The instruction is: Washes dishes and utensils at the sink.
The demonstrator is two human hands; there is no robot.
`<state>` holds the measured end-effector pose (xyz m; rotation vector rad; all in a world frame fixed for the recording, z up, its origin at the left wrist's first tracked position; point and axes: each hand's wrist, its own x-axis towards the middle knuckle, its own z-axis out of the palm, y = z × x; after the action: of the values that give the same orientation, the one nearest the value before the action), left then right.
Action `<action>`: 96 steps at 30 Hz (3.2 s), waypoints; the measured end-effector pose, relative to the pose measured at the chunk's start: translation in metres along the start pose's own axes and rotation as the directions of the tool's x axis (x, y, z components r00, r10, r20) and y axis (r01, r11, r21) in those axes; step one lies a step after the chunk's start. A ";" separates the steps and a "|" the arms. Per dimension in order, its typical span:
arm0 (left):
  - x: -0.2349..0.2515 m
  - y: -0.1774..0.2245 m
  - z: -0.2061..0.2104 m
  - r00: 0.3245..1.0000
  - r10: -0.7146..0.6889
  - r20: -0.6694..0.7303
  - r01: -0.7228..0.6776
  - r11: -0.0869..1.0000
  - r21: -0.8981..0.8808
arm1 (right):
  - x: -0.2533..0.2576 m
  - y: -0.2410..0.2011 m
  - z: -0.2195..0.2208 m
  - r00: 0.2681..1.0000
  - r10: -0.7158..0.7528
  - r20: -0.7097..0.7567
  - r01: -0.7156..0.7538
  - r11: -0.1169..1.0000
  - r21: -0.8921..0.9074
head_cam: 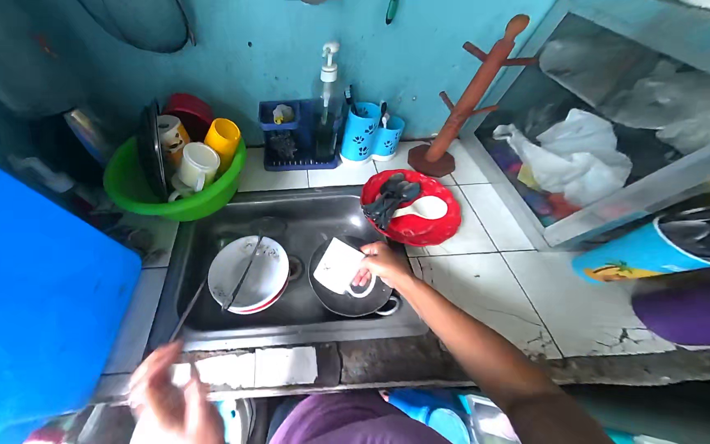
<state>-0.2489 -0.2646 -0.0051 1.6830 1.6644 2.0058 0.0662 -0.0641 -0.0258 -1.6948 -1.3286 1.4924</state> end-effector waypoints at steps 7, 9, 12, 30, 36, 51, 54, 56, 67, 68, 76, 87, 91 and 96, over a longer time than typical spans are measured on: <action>0.038 0.010 0.230 0.226 -0.418 0.880 -0.006 0.902 0.431 | 0.023 0.031 0.014 0.980 0.189 -0.067 -0.186 0.981 0.050; 0.027 0.002 0.261 0.150 -0.532 0.833 -0.120 0.827 0.550 | 0.023 0.032 0.014 0.977 0.198 -0.074 -0.202 0.978 -0.052; 0.011 -0.005 0.283 0.181 -0.603 0.777 -0.213 0.747 0.630 | 0.026 0.036 0.014 0.978 0.197 -0.066 -0.204 0.972 -0.120; 0.054 -0.006 0.248 -0.197 -0.515 0.835 0.968 0.032 0.248 | 0.004 0.027 0.009 0.989 0.055 -0.134 0.061 0.683 0.728; 0.028 -0.008 0.244 0.418 -0.664 0.620 0.774 0.618 0.141 | 0.008 0.022 0.017 0.960 0.147 -0.239 0.072 0.695 0.716; 0.025 -0.010 0.285 0.079 -0.516 0.853 0.072 0.856 0.512 | 0.021 0.035 0.026 0.922 0.262 -0.286 0.002 0.734 0.679; 0.037 -0.006 0.264 -0.074 -0.477 0.876 0.757 0.545 0.360 | 0.018 0.036 0.023 0.941 0.227 -0.250 0.051 0.637 0.769; 0.044 -0.009 0.259 -0.211 -0.516 0.830 0.924 0.171 0.341 | 0.018 0.038 0.023 0.974 0.143 -0.176 0.056 0.597 0.800; 0.031 -0.027 0.267 0.072 -0.460 0.885 0.187 0.878 0.441 | 0.022 0.037 0.030 0.931 0.129 -0.341 0.002 0.934 0.356; 0.029 -0.026 0.271 0.060 -0.466 0.883 0.074 0.884 0.461 | 0.022 0.037 0.030 0.929 0.138 -0.344 -0.024 0.949 0.315; 0.015 -0.026 0.283 0.093 -0.515 0.852 -0.180 0.833 0.523 | 0.032 0.039 0.027 0.926 0.142 -0.351 -0.062 0.971 0.230; 0.074 0.055 0.241 0.257 -0.303 0.918 -0.282 0.885 0.371 | 0.006 0.025 0.014 0.996 0.084 0.033 -0.075 0.558 0.827; 0.092 0.072 0.230 0.330 -0.208 0.921 -0.285 0.908 0.307 | -0.009 0.015 0.019 0.997 -0.038 0.064 -0.041 0.432 0.901; 0.106 0.027 0.215 0.536 -0.181 0.824 0.080 0.983 0.164 | -0.016 -0.023 0.001 0.964 -0.267 0.011 0.192 0.720 0.667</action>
<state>-0.1221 -0.0672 0.0513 1.9801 1.4250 0.7398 0.0594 -0.0697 0.0003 -0.9614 -0.8466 1.6526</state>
